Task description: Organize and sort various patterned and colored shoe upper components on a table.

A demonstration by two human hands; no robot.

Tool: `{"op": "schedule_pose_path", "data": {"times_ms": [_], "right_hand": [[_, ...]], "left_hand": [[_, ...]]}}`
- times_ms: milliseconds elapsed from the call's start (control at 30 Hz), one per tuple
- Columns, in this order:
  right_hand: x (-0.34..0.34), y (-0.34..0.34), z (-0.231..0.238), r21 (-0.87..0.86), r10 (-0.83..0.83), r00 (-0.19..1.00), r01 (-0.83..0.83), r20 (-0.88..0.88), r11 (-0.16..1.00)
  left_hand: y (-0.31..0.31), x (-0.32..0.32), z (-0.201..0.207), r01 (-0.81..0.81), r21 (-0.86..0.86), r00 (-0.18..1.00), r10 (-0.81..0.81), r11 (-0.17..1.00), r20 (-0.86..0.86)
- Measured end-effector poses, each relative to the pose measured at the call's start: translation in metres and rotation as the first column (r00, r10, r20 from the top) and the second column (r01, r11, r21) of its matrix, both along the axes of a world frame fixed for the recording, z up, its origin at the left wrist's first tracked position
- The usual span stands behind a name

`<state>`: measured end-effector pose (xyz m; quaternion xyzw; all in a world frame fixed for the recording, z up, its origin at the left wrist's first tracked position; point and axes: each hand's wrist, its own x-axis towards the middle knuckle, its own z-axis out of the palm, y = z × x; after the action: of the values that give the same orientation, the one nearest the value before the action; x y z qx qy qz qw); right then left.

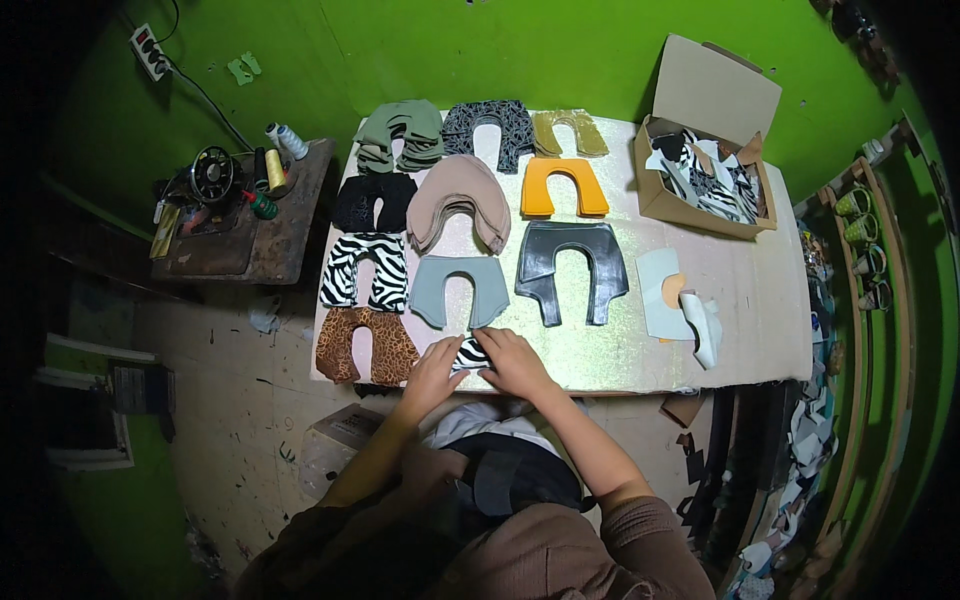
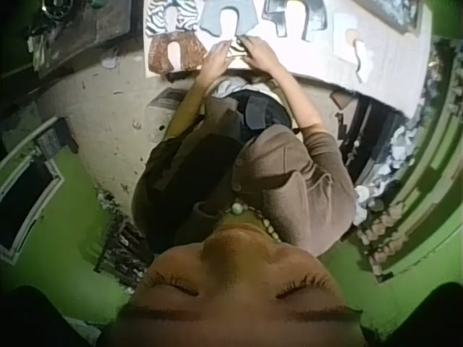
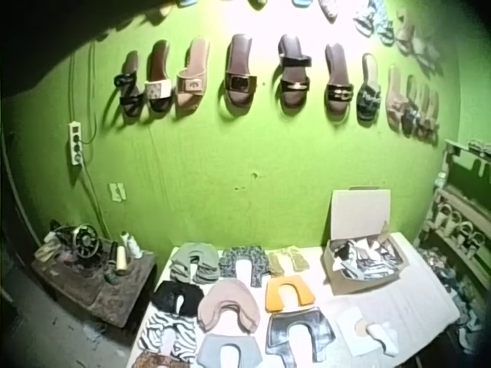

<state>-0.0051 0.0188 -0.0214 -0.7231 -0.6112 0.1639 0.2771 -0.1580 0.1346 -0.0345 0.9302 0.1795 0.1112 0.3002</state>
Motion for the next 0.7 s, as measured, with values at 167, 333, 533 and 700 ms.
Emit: {"op": "schedule_pose_path", "data": {"times_ms": [167, 333, 533, 700], "right_hand": [[0.005, 0.001, -0.008, -0.024, 0.063, 0.997, -0.065, -0.052, 0.998], [0.007, 0.0, -0.007, -0.051, 0.095, 0.994, -0.098, -0.06, 0.994], [0.004, 0.001, -0.004, -0.077, 0.092, 0.995, -0.095, -0.044, 0.992], [0.004, 0.004, -0.002, -0.073, 0.092, 0.995, -0.095, -0.048, 0.993]], "left_hand": [[0.003, -0.001, -0.002, 0.031, -0.04, 0.999, -0.032, 0.999, -0.006], [0.004, -0.002, 0.003, 0.06, -0.043, 0.998, -0.06, 0.997, 0.01], [0.008, -0.011, 0.001, 0.074, -0.09, 0.997, -0.076, 0.993, -0.014], [0.011, -0.012, -0.006, 0.088, -0.09, 0.996, -0.086, 0.992, 0.026]]}}
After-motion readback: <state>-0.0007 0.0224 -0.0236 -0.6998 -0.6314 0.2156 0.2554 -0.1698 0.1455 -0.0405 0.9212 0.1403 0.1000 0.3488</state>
